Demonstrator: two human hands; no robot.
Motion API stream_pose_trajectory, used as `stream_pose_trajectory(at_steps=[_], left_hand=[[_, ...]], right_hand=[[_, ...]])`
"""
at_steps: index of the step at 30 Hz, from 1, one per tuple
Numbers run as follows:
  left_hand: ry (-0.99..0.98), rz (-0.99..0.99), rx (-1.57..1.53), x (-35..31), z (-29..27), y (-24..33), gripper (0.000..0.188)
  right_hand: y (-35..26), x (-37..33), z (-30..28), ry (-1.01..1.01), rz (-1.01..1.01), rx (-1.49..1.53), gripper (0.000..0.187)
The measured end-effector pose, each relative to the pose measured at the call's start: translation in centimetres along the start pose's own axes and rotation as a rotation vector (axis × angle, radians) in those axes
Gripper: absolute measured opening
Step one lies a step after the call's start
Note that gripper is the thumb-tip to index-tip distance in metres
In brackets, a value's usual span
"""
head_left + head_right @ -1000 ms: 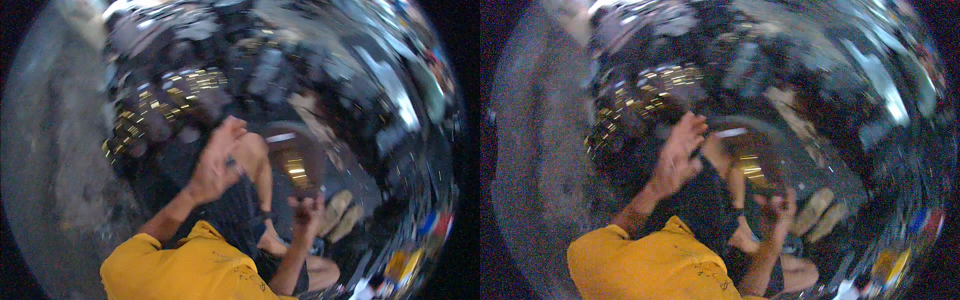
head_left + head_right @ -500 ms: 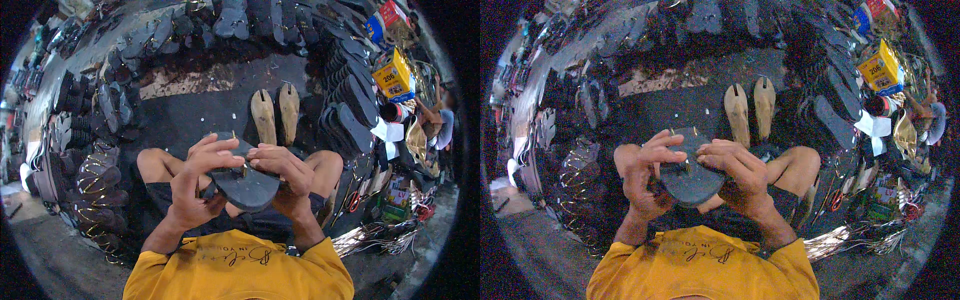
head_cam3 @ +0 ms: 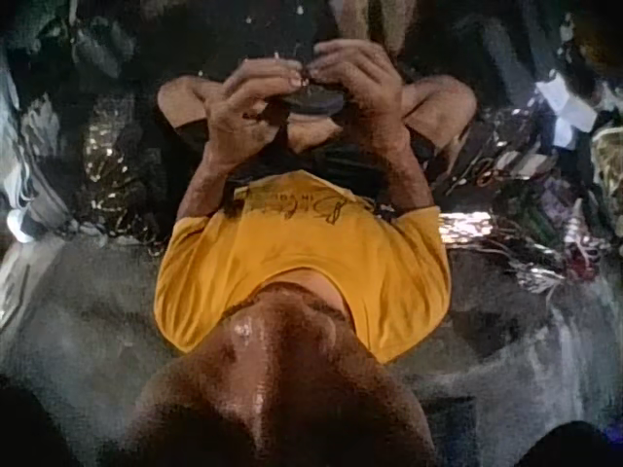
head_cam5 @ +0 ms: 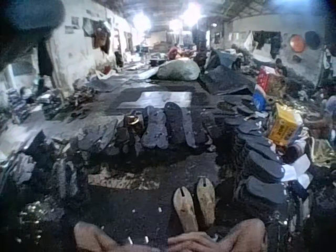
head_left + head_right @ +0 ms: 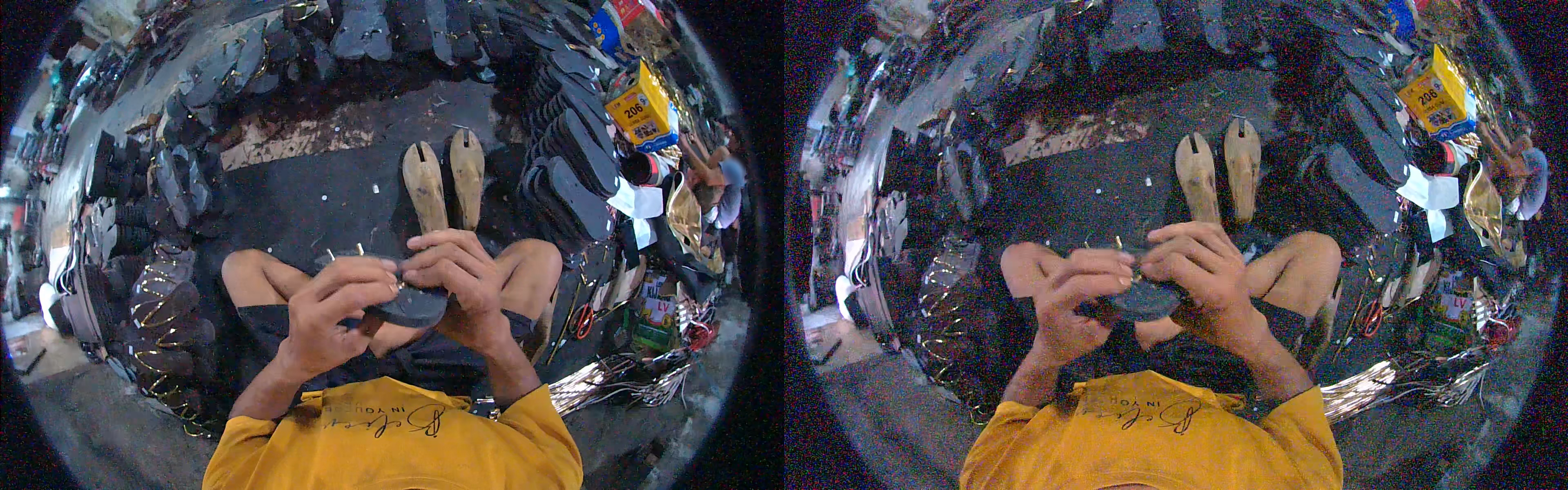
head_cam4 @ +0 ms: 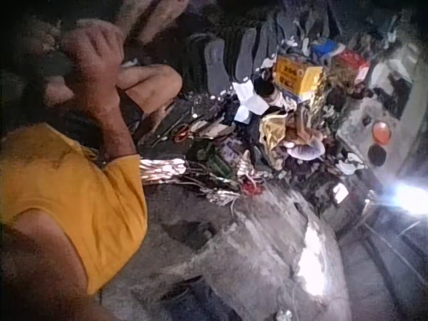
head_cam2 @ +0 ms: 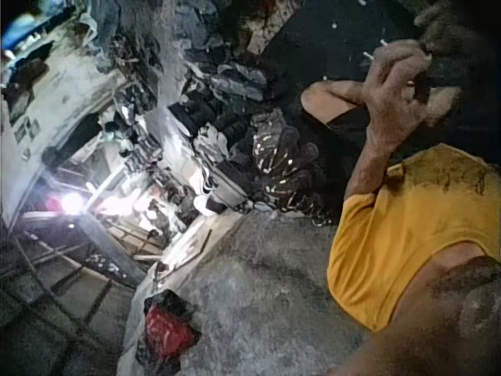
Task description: The person sits on the floor and repeatedly picks up a dark sandal sole and a gold-colored strap, aligns them, and presses the strap into the sole. The person handles multiple sandals one at a time, turning them over and pressing the straps into place.
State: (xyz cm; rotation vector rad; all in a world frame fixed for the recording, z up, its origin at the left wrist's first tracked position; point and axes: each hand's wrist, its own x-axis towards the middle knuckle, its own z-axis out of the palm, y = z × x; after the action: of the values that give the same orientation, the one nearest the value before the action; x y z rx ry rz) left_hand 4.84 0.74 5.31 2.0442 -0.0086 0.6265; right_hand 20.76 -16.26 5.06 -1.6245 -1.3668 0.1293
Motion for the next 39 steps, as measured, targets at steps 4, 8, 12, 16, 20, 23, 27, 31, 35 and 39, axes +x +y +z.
stream_pose_trajectory(at_steps=[4,8,12,16,20,23,27,31,35,39], left_hand=[[0.062,-0.195,0.038,0.3,-0.1,-3.6,0.046],[0.215,-0.658,-0.975,3.6,-3.7,-8.5,0.061],[0.572,-0.521,-1.396,4.7,-4.0,-10.1,0.053],[0.85,-0.408,-1.267,2.3,-6.0,-13.4,0.049],[1.073,-0.263,-1.051,0.8,-7.6,-14.8,0.045],[1.093,-0.146,-0.919,1.7,-7.3,-12.5,0.046],[0.872,-0.173,-0.876,1.5,-6.7,-11.0,0.048],[0.795,-0.393,-1.118,1.6,-5.1,-9.1,0.047],[0.757,-0.48,-1.295,2.0,-4.7,-8.2,0.049],[0.736,-0.483,-1.227,1.0,-1.7,-8.8,0.049]], right_hand=[[4.4,-0.7,1.9,0.012,0.118,0.149,0.04],[18.7,-3.8,1.9,0.356,0.866,-0.388,0.089],[20.6,-5.4,4.0,0.237,0.943,-0.169,0.102],[9.4,-4.0,1.2,0.56,0.943,0.677,0.084],[0.7,-7.2,1.7,0.448,1.093,0.868,0.072],[-0.8,-6.8,4.2,0.346,1.172,1.127,0.057],[-1.8,-5.1,5.6,0.205,0.937,0.761,0.054],[-2.1,-2.8,6.6,0.145,0.304,0.196,0.057],[-1.1,-4.7,7.9,0.16,0.216,0.171,0.057],[0.4,-4.3,11.5,0.308,0.23,0.244,0.055]])
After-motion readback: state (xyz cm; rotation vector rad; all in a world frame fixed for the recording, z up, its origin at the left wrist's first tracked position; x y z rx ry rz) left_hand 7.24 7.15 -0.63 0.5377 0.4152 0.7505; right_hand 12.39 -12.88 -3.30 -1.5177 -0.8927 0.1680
